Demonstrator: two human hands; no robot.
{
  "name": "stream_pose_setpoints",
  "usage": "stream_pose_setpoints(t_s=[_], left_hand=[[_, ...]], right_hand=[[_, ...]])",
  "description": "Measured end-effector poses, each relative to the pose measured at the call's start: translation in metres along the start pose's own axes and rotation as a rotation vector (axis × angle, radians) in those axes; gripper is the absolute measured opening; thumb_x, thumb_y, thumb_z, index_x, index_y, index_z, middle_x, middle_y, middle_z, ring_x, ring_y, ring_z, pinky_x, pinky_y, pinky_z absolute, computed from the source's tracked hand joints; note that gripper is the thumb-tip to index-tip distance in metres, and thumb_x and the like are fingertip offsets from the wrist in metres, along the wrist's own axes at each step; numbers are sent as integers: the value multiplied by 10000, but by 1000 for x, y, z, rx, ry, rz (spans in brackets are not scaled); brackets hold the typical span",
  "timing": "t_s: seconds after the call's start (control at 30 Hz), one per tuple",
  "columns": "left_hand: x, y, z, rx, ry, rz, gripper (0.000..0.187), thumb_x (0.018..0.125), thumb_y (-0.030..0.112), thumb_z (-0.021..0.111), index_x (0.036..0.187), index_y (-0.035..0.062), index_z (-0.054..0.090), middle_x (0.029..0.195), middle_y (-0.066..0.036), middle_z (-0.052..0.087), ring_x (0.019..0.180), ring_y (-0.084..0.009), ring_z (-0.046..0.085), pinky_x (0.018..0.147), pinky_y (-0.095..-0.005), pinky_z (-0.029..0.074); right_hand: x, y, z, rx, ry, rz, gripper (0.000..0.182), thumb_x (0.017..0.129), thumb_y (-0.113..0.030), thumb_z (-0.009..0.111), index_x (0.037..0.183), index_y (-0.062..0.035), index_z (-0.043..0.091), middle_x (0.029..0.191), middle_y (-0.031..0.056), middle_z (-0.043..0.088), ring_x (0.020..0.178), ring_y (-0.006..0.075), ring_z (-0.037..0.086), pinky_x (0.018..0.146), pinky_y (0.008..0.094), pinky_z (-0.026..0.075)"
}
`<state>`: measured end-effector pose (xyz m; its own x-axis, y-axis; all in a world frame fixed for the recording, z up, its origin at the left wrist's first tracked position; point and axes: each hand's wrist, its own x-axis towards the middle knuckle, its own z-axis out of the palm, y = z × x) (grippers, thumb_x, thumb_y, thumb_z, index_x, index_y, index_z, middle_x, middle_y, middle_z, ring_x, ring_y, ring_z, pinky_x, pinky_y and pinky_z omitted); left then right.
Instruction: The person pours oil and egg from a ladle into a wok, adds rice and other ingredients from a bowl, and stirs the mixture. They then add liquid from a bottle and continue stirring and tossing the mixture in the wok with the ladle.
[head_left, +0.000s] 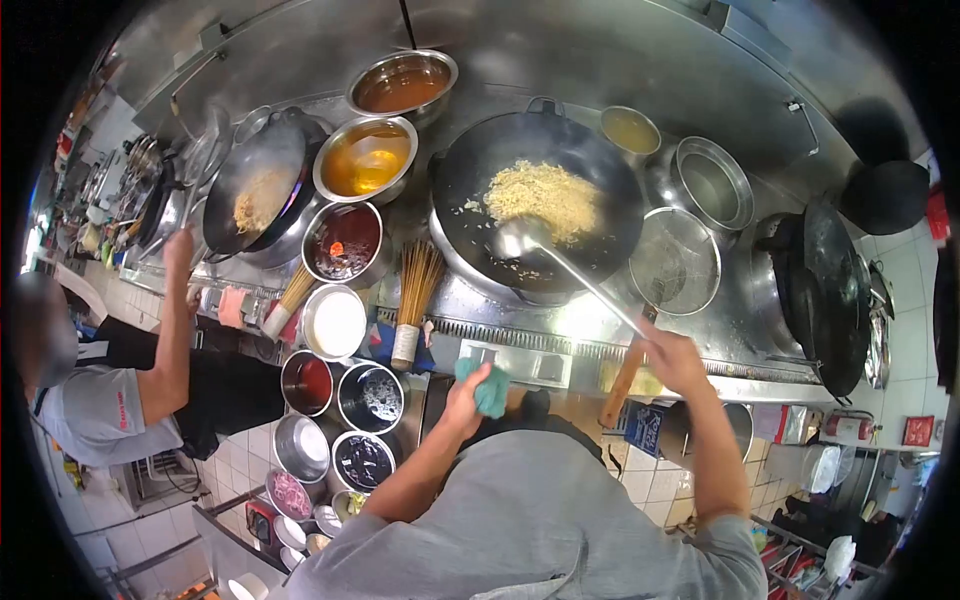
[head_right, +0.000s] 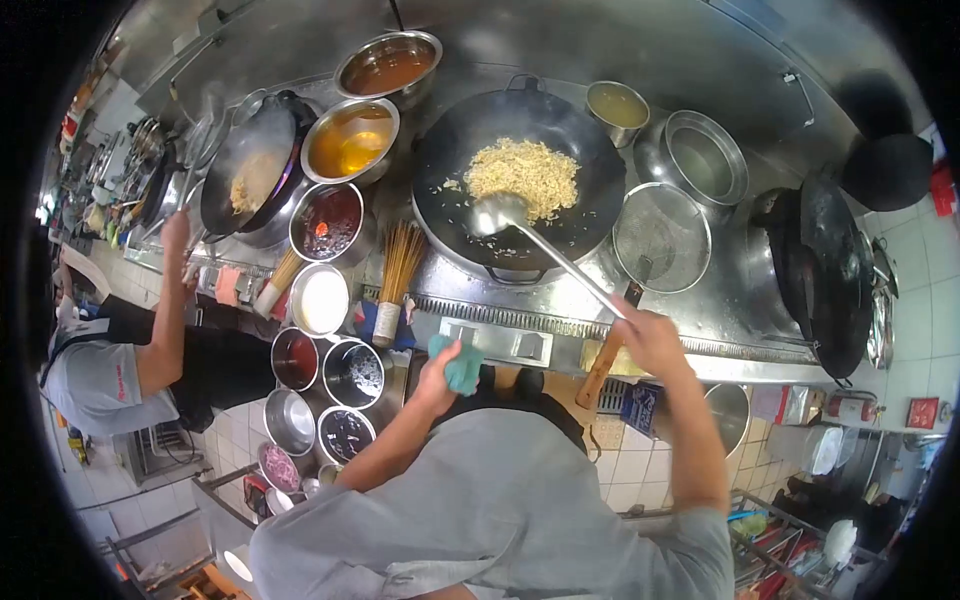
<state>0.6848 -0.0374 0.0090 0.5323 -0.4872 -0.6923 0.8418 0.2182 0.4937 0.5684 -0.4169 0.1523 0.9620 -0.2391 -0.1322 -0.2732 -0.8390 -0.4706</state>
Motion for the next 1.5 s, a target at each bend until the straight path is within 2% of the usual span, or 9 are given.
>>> stream_pose_setpoints(t_s=[0.2,0.47,0.73,0.9,1.03,1.13,1.33,1.4,1.5], left_hand=[[-5,-6,-24,135,-35,-3,371,997,380,701,1191,70,638,1019,-65,703,875,-204,693,730,-387,581],[20,-1,2,309,-188,12,330,1012,347,689,1194,77,637,1001,-64,699,856,-195,703,700,-390,599],[-10,-14,48,184,65,66,371,959,332,762,1176,58,638,970,-57,686,830,-192,683,679,-366,567],[-45,-41,94,167,336,185,440,933,350,791,1212,56,619,1017,-74,697,858,-216,692,722,-376,588],[-62,-74,105,12,276,224,447,954,323,764,1268,54,594,1061,-75,694,903,-224,692,768,-385,590],[-74,-74,142,-64,316,274,451,976,289,740,1323,55,571,1073,-70,693,926,-231,692,780,-394,588],[-21,-35,139,-155,192,244,588,1052,623,466,1316,108,571,985,-108,702,733,-269,674,608,-438,573],[-8,0,158,-1,282,208,650,1037,700,395,1217,120,624,984,-97,703,775,-269,679,599,-431,559],[25,38,165,56,367,165,725,1029,755,337,1236,120,618,1007,-109,699,791,-288,679,630,-483,583]], right_hand=[[-45,34,-94,-463,184,-15,455,958,-193,703,1410,-225,665,773,157,665,689,364,671,635,474,539],[-21,-12,-80,-160,-9,10,476,969,-192,682,1442,-209,634,855,159,717,746,402,680,693,499,527],[-15,52,-70,7,30,-38,461,1010,-227,637,1467,-178,599,818,202,702,760,428,690,707,515,542],[53,133,-66,165,277,74,527,1023,-209,609,1533,-132,504,926,243,726,854,462,701,758,530,544],[185,215,-37,47,451,68,531,1023,-195,588,1523,-67,467,901,250,722,803,439,708,726,524,553],[238,175,-101,744,82,359,328,1013,-192,584,1281,-4,590,707,150,656,579,270,661,559,419,541],[307,205,-137,1480,-72,312,272,965,-115,596,1152,83,588,696,123,646,534,221,624,496,361,496],[295,205,-139,281,-41,214,482,945,-63,583,1389,96,484,871,251,714,723,378,710,669,476,563],[214,217,-116,-32,246,270,630,978,-116,554,1554,27,346,1010,317,719,914,492,706,831,560,546]])
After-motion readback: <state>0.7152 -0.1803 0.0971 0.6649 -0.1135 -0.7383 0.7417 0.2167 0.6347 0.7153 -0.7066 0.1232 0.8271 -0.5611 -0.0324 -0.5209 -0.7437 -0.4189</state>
